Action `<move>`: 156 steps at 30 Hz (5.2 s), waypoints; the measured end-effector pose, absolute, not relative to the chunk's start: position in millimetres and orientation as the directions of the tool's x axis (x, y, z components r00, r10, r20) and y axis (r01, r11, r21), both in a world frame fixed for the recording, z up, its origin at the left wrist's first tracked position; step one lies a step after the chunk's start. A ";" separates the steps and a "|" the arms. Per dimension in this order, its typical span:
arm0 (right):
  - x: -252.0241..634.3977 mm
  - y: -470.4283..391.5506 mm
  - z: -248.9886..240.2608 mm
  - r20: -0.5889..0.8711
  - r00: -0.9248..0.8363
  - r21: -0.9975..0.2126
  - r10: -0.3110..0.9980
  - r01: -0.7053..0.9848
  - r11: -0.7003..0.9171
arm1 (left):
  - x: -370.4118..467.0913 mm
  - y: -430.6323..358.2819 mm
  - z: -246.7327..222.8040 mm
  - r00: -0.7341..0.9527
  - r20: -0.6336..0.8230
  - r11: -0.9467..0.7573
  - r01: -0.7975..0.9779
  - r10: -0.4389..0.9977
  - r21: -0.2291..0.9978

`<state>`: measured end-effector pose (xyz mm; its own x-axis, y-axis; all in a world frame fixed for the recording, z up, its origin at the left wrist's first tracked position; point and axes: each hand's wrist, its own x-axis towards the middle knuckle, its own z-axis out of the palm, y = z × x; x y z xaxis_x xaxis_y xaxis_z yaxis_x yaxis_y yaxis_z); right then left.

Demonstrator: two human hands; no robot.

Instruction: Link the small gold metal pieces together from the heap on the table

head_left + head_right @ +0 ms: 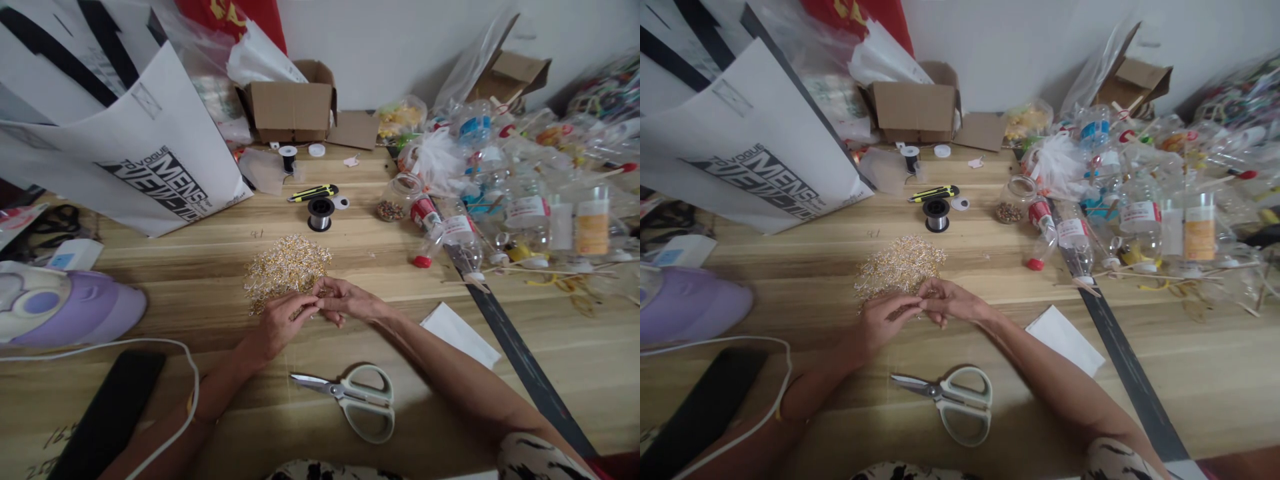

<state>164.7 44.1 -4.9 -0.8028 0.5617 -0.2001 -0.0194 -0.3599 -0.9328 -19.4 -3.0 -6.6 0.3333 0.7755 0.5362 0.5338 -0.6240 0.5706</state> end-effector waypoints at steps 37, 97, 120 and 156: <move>152.1 30.6 -6.7 -0.050 -0.537 -0.994 0.842 -0.059 -0.096 | -21.2 6.0 1.7 0.080 0.001 -0.012 0.128 0.997 0.992; 161.8 18.4 -6.7 0.509 -0.694 -0.140 0.509 0.516 0.845 | -20.0 3.9 -9.0 -0.006 0.075 -0.071 0.269 0.997 0.960; 158.1 17.4 -5.3 0.386 -0.814 -0.127 0.434 0.419 0.899 | -21.0 1.3 -16.3 0.128 0.097 -0.144 0.439 0.987 0.887; 150.8 26.4 -7.1 -0.002 -0.487 -0.994 0.873 0.093 0.050 | -22.3 8.3 -0.9 0.188 0.002 -0.036 0.181 0.982 0.983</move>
